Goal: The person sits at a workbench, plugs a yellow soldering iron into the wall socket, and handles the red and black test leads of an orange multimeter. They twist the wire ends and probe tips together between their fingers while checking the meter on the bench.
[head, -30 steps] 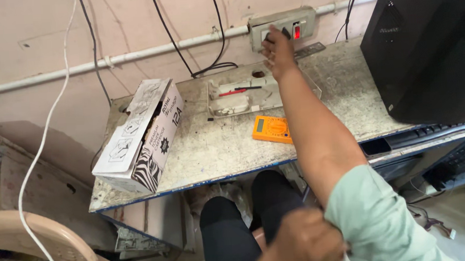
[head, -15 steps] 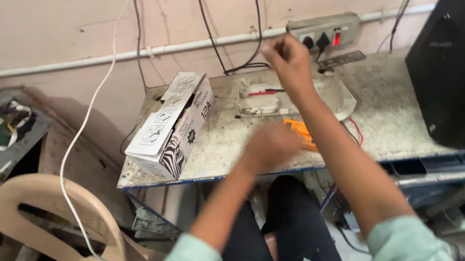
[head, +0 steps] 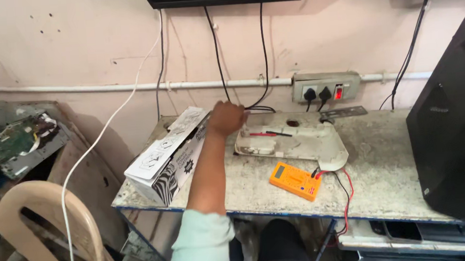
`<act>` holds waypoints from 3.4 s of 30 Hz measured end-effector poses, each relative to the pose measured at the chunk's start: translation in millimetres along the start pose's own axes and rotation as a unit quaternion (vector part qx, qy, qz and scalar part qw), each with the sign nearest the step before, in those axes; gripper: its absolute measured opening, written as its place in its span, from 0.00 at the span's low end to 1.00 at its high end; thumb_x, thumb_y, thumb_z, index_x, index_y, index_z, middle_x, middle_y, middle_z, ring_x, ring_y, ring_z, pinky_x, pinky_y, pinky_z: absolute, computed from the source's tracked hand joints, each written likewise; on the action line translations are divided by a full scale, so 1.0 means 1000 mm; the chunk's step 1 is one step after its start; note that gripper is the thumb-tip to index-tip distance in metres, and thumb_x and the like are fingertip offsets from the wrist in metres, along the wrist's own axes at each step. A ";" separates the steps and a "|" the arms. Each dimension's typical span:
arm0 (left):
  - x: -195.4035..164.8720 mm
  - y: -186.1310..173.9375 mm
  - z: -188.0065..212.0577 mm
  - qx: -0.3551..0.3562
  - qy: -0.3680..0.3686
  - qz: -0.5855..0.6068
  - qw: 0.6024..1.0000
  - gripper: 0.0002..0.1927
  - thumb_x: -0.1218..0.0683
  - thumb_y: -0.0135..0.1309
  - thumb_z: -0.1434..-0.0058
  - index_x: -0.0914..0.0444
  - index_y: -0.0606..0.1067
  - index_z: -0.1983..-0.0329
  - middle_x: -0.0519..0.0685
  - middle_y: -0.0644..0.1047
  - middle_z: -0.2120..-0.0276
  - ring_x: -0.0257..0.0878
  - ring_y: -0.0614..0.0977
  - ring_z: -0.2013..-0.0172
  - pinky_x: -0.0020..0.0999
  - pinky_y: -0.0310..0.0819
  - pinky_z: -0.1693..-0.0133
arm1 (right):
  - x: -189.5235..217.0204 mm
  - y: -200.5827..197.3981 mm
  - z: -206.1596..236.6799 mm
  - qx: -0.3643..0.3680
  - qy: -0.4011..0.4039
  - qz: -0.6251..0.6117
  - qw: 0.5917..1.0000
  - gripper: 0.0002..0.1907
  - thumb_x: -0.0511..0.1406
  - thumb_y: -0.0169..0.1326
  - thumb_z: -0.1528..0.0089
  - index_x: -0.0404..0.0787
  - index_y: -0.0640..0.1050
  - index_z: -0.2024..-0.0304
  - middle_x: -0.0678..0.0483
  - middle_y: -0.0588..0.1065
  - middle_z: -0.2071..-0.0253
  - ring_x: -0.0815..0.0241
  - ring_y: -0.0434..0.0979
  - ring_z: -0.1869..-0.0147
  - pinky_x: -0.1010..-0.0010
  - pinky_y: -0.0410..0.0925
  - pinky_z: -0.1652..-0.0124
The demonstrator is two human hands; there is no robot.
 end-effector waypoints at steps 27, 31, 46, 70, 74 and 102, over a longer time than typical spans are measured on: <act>0.004 -0.060 -0.022 -0.084 -0.113 0.038 0.989 0.14 0.50 0.49 0.34 0.65 0.74 0.54 0.57 0.81 0.72 0.55 0.83 0.69 0.53 0.76 0.69 | -0.004 -0.023 0.029 -0.259 0.057 0.172 0.949 0.10 0.31 0.65 0.45 0.40 0.78 0.62 0.54 0.76 0.62 0.54 0.79 0.58 0.62 0.72 0.53; -0.008 -0.051 -0.016 -0.068 -0.061 -0.007 0.996 0.11 0.50 0.49 0.35 0.63 0.74 0.59 0.56 0.81 0.71 0.54 0.84 0.67 0.53 0.77 0.68 | 0.009 0.008 0.046 -0.316 -0.083 0.218 0.920 0.11 0.30 0.68 0.43 0.36 0.79 0.61 0.53 0.77 0.62 0.55 0.82 0.59 0.65 0.76 0.55; 0.057 -0.041 0.040 -0.274 -0.160 0.432 0.844 0.05 0.59 0.56 0.32 0.66 0.73 0.62 0.56 0.71 0.83 0.52 0.71 0.81 0.41 0.63 0.74 | -0.008 0.147 0.076 -0.249 0.011 -0.190 0.950 0.19 0.23 0.63 0.39 0.38 0.72 0.50 0.46 0.74 0.58 0.51 0.79 0.57 0.64 0.70 0.57; 0.112 -0.018 0.287 -0.276 -0.328 0.259 0.865 0.51 0.52 0.72 0.50 0.64 0.59 0.26 0.62 0.66 0.40 0.59 0.72 0.39 0.50 0.70 0.38 | -0.219 -0.021 0.215 -0.348 0.385 0.235 0.822 0.13 0.32 0.66 0.38 0.36 0.78 0.53 0.48 0.77 0.50 0.56 0.75 0.45 0.70 0.68 0.45; 0.123 -0.016 0.290 -0.276 -0.299 0.297 0.864 0.50 0.50 0.72 0.49 0.65 0.59 0.27 0.61 0.65 0.41 0.58 0.72 0.39 0.49 0.68 0.38 | -0.223 -0.022 0.222 -0.415 0.400 0.146 0.804 0.08 0.31 0.62 0.35 0.38 0.78 0.54 0.50 0.77 0.50 0.58 0.76 0.45 0.74 0.69 0.46; 0.140 -0.077 0.285 -0.229 -0.334 0.084 0.910 0.28 0.49 0.59 0.36 0.52 0.72 0.32 0.57 0.61 0.27 0.64 0.55 0.25 0.61 0.50 0.28 | -0.308 0.084 -0.182 0.207 0.368 0.064 0.904 0.29 0.42 0.63 0.49 0.62 0.77 0.42 0.52 0.82 0.56 0.51 0.81 0.51 0.59 0.72 0.51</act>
Point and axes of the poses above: each hand's wrist, its own z-axis away from the middle knuckle, its own y-axis out of the palm, x = y × z, the point moved 6 cm from there along -z, towards the middle knuckle
